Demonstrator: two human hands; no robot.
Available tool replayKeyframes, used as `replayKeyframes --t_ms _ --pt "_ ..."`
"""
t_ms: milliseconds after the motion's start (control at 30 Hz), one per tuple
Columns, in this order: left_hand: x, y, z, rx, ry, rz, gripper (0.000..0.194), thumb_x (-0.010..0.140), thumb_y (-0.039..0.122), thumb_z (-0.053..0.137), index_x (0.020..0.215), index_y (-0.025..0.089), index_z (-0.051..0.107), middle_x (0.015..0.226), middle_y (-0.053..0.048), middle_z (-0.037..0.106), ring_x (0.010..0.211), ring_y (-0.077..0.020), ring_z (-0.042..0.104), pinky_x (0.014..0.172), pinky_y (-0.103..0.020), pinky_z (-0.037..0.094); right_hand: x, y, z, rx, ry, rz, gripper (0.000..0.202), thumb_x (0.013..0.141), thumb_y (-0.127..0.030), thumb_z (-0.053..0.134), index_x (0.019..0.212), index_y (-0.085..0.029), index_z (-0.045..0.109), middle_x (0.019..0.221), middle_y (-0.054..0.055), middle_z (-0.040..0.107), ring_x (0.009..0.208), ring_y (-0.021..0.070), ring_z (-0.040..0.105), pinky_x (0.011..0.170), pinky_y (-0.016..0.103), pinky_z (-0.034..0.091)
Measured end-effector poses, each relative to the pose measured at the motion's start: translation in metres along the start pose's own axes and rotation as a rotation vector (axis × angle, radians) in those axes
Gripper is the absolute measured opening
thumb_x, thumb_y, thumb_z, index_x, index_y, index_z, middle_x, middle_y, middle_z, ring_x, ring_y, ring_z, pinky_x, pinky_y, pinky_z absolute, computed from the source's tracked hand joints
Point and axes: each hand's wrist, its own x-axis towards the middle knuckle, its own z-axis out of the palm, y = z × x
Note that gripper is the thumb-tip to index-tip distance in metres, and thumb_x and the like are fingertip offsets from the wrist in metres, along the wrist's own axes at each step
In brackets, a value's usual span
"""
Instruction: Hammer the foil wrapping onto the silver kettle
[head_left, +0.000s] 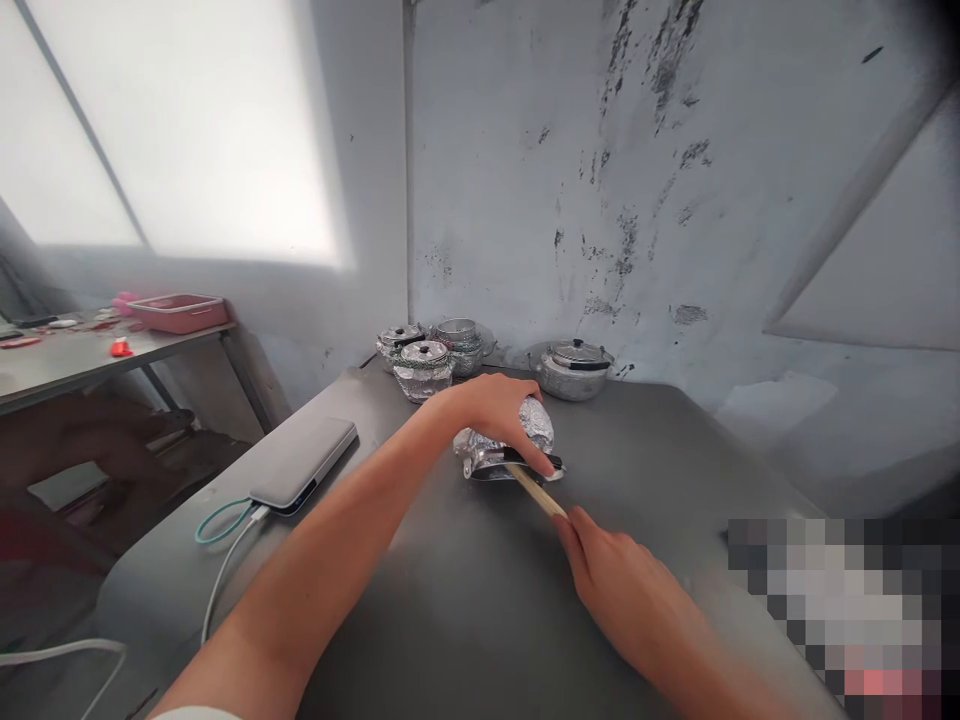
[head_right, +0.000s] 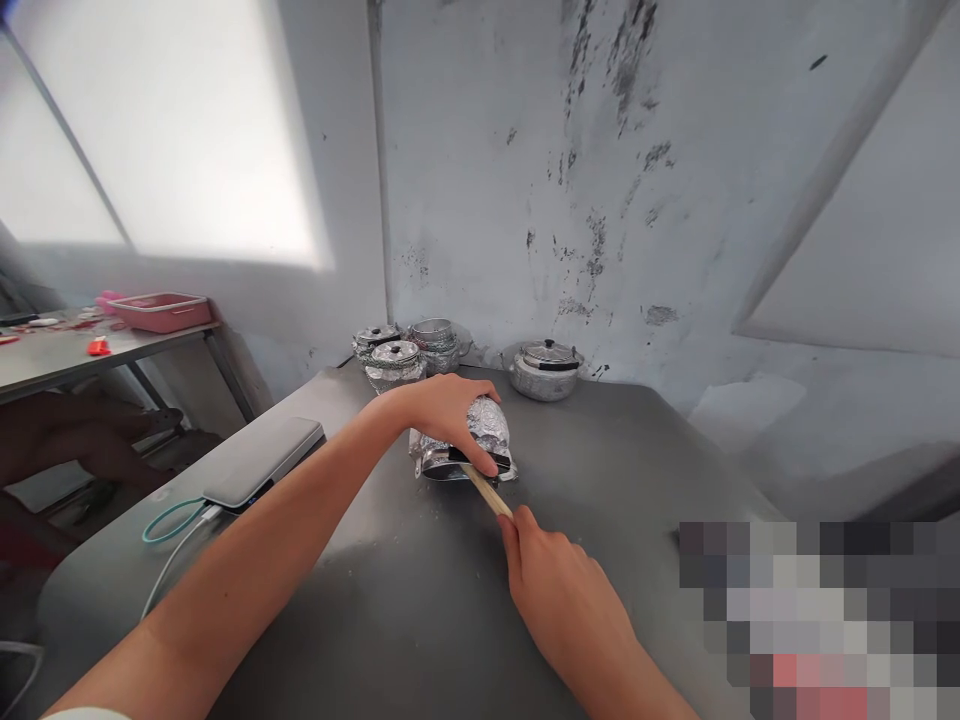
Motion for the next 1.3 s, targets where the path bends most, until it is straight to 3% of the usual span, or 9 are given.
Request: replayKeyframes --t_ms 167,600,1100,1300 --pt "0.0020 -0.0020 0.0007 0.001 0.001 0.011 0.117 0.044 0.090 0.065 0.142 0.030 0.041 0.137 -0.008 0.056 0.119 -0.0349 0.055 0.080 -0.035 0.051 0.0009 0.0012 -0.0026 0.022 0.045 0.009 0.040 0.103 -0.046 0.014 0.082 -0.026 0.042 0.064 0.000 0.065 0.060 0.0244 0.065 0.050 0.029 0.024" --pt "0.0023 -0.0012 0.0018 -0.008 0.015 0.011 0.117 0.043 0.089 0.066 0.141 0.030 0.042 0.134 -0.006 0.058 0.117 -0.0344 0.056 0.080 -0.035 0.050 0.0009 -0.0021 0.0020 -0.002 -0.010 0.017 0.038 0.103 -0.042 0.018 0.086 -0.026 0.048 0.070 0.003 0.069 0.066 0.0287 0.069 0.050 0.029 0.024" --pt "0.0011 -0.0005 0.0007 -0.007 0.005 -0.003 0.115 0.045 0.088 0.067 0.141 0.031 0.042 0.139 -0.007 0.055 0.122 -0.0360 0.053 0.085 -0.037 0.050 -0.0010 -0.0029 -0.0010 0.030 -0.003 0.009 0.042 0.103 -0.042 0.017 0.086 -0.023 0.050 0.068 0.004 0.067 0.066 0.0270 0.070 0.050 0.029 0.025" --pt "-0.0002 0.0014 -0.0004 -0.014 -0.004 -0.003 0.115 0.046 0.086 0.067 0.142 0.029 0.042 0.137 -0.007 0.057 0.121 -0.0363 0.054 0.085 -0.037 0.050 -0.0014 -0.0032 -0.0019 -0.054 0.025 0.005 0.037 0.103 -0.041 0.019 0.086 -0.024 0.047 0.068 0.004 0.068 0.063 0.0274 0.068 0.050 0.029 0.023"
